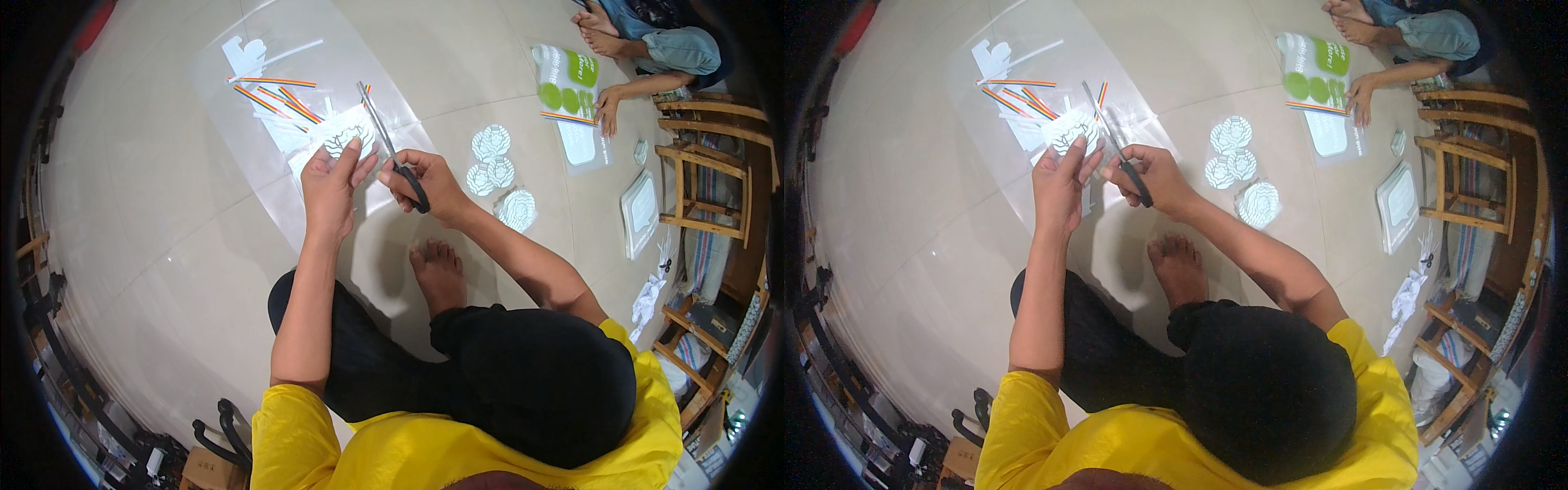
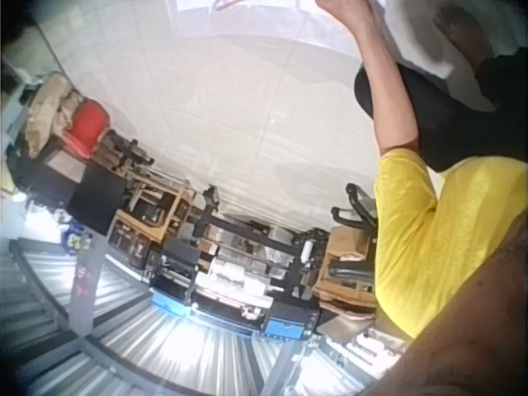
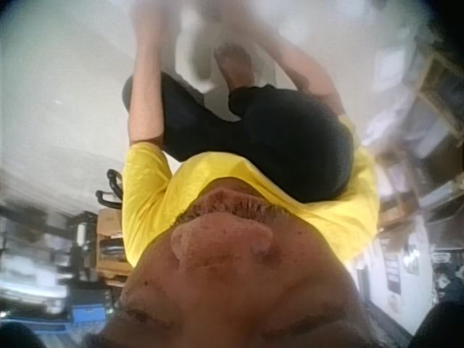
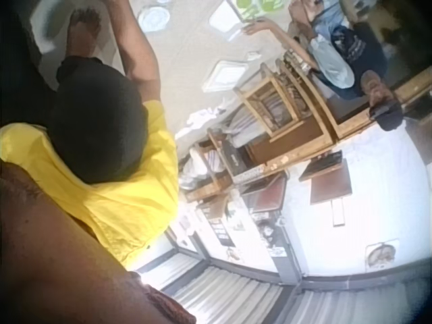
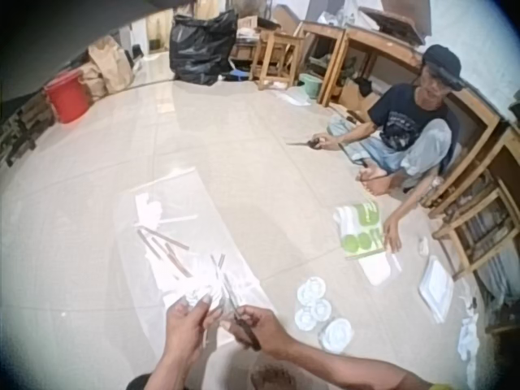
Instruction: The person sits on the floor and uses scissors to cut out circular paper shapes with a patterned design. They handle the paper with one hand and the scissors with the other, placing the cut pieces on the floor.
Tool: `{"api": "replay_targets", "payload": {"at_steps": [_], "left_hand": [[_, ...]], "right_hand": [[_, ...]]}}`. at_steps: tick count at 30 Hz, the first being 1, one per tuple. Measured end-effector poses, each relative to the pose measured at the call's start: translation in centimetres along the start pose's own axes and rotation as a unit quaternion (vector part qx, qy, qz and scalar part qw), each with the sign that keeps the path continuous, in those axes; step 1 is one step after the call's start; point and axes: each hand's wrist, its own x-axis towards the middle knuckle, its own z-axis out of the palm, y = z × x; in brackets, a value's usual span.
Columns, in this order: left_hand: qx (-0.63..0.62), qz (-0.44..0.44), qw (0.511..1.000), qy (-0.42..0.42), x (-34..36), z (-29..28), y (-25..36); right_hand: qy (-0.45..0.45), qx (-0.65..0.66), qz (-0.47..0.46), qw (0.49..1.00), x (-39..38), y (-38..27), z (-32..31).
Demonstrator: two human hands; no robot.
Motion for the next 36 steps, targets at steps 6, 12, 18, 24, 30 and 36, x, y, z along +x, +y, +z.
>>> {"api": "replay_targets", "payload": {"at_steps": [6,12,18,24,30,36], "left_hand": [[0.074,-0.036,0.995,-0.054,-0.1,0.1,-0.3],[0.177,-0.072,0.976,-0.104,-0.3,-0.1,-1.1],[0.145,-0.053,0.987,-0.041,0.1,-0.4,-0.9],[0.054,-0.084,0.993,-0.06,-0.4,0.9,-1.4],[0.088,-0.031,0.995,-0.034,0.4,0.0,-1.7],[0.06,-0.003,0.998,-0.028,0.5,0.2,-1.2]], "right_hand": [[0.086,0.044,-0.092,0.991,1.0,-1.2,-1.5],[0.08,-0.016,-0.104,0.991,1.0,-2.6,-3.6],[0.075,-0.011,-0.112,0.991,-0.6,-1.4,-3.3],[0.126,0.024,-0.142,0.982,-0.8,-0.1,-1.3],[0.119,-0.026,-0.109,0.987,-1.8,1.9,-1.7],[0.05,-0.018,-0.018,0.998,-5.2,4.6,-1.2]]}}
